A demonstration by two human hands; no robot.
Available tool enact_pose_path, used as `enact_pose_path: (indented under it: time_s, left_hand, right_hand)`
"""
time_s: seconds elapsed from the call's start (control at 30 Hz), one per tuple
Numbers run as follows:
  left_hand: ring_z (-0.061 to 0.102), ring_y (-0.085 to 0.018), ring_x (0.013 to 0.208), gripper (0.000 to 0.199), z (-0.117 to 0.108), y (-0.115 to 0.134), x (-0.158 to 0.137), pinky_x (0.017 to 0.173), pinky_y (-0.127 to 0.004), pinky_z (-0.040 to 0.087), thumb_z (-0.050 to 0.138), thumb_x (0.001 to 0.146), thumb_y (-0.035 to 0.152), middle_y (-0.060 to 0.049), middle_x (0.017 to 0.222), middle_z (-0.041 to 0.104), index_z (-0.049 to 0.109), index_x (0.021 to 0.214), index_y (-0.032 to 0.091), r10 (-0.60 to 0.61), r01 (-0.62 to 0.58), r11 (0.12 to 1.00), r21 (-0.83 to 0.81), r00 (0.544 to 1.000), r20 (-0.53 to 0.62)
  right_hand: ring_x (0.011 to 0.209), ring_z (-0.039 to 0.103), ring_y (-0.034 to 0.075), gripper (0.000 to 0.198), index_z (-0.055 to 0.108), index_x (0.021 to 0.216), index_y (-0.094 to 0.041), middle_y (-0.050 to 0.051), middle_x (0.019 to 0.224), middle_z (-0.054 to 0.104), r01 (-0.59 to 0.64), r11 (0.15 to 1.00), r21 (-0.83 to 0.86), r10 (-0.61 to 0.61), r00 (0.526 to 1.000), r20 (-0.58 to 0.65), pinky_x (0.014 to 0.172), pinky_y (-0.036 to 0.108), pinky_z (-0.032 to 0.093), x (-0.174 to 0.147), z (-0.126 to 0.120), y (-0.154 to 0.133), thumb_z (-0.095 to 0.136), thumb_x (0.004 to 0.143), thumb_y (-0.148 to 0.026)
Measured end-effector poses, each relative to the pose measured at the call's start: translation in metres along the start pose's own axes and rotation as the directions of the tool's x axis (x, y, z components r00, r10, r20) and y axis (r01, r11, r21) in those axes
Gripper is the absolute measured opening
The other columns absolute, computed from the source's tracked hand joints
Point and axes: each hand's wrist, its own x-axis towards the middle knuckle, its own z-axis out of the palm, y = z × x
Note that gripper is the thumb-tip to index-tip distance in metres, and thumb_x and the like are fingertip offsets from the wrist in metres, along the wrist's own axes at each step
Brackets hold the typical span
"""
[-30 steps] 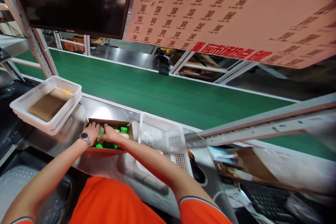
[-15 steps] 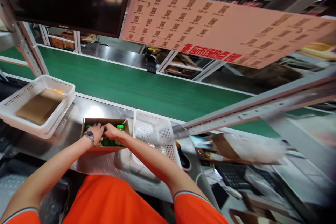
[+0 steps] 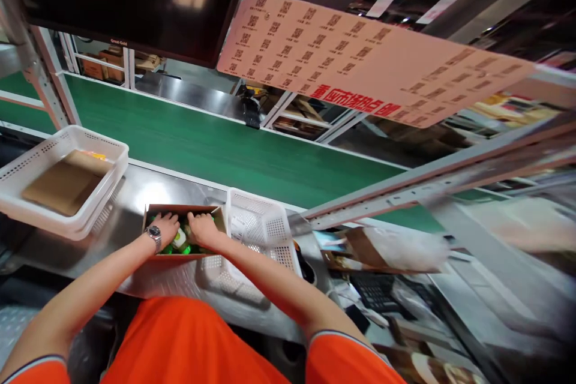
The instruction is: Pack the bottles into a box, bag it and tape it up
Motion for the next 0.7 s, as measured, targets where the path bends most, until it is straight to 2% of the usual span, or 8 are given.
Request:
enact_pose_path:
  time_s: [0.13,0.23,0.37,0.43,0.5,0.6,0.7]
  left_hand:
    - [0.061,-0.035,0.131,0.040,0.002,0.004,0.011,0.107,-0.049,0.056,0.044,0.102,0.010,-0.018,0.131,0.069,0.074,0.127,0.017,0.118,-0.119,0.993,-0.013,0.993,-0.026]
    - [0.064,-0.035,0.125,0.038,-0.004,0.000,0.016,0.100,-0.045,0.061,0.047,0.098,0.007,-0.020,0.126,0.070,0.079,0.117,0.014,0.156,-0.157,0.987,-0.023,0.987,-0.027]
    - [0.063,-0.034,0.130,0.033,-0.018,-0.014,0.014,0.106,-0.044,0.058,0.051,0.100,0.011,-0.020,0.132,0.069,0.080,0.116,0.014,0.200,-0.201,0.978,-0.051,0.979,-0.026]
    - [0.066,-0.033,0.127,0.030,-0.024,-0.023,0.010,0.105,-0.044,0.058,0.055,0.099,0.014,-0.019,0.142,0.064,0.080,0.116,0.015,0.196,-0.196,0.978,-0.066,0.981,-0.010]
    - [0.072,-0.030,0.114,0.028,-0.027,-0.030,0.006,0.097,-0.041,0.060,0.068,0.089,0.011,-0.019,0.149,0.060,0.080,0.114,0.016,0.172,-0.170,0.983,-0.075,0.985,0.026]
    - [0.075,-0.029,0.103,0.041,-0.027,-0.031,0.001,0.090,-0.038,0.061,0.073,0.080,0.007,-0.020,0.141,0.065,0.076,0.121,0.012,0.112,-0.109,0.991,-0.081,0.993,0.040]
    - [0.073,-0.033,0.112,0.041,-0.025,-0.020,0.001,0.095,-0.041,0.060,0.072,0.089,0.017,-0.022,0.128,0.070,0.071,0.129,0.006,0.051,-0.052,0.995,-0.090,0.999,-0.017]
  right_hand:
    - [0.116,0.072,0.035,0.048,0.058,0.138,-0.008,0.025,0.125,0.074,0.021,0.999,0.045,-0.023,0.998,0.052,0.100,0.044,0.053,0.003,-0.008,0.006,0.068,0.097,-0.030]
    - [0.116,0.072,0.035,0.051,0.059,0.138,-0.009,0.025,0.126,0.074,0.023,0.992,0.126,-0.030,0.998,0.054,0.097,0.041,0.054,0.004,-0.016,0.014,0.073,0.095,-0.033]
    - [0.114,0.074,0.029,0.049,0.062,0.139,-0.012,0.018,0.128,0.076,0.045,0.955,0.292,-0.064,0.996,0.056,0.095,0.035,0.056,0.012,-0.024,0.027,0.075,0.094,-0.028]
    - [0.110,0.076,0.025,0.041,0.067,0.133,-0.015,0.012,0.125,0.079,0.060,0.926,0.373,-0.094,0.993,0.075,0.091,0.030,0.058,0.019,-0.025,0.032,0.074,0.096,-0.031]
    - [0.104,0.078,0.024,0.035,0.074,0.125,-0.017,0.009,0.119,0.082,0.066,0.904,0.422,-0.118,0.988,0.099,0.088,0.029,0.059,0.026,-0.022,0.032,0.076,0.095,-0.034]
    - [0.104,0.078,0.032,0.036,0.079,0.117,-0.017,0.013,0.115,0.082,0.051,0.907,0.418,-0.106,0.988,0.110,0.090,0.036,0.061,0.034,-0.013,0.025,0.087,0.085,-0.032]
    - [0.105,0.078,0.039,0.033,0.082,0.111,-0.013,0.020,0.113,0.082,0.044,0.921,0.388,-0.089,0.991,0.098,0.091,0.042,0.062,0.036,-0.006,0.014,0.087,0.085,-0.032]
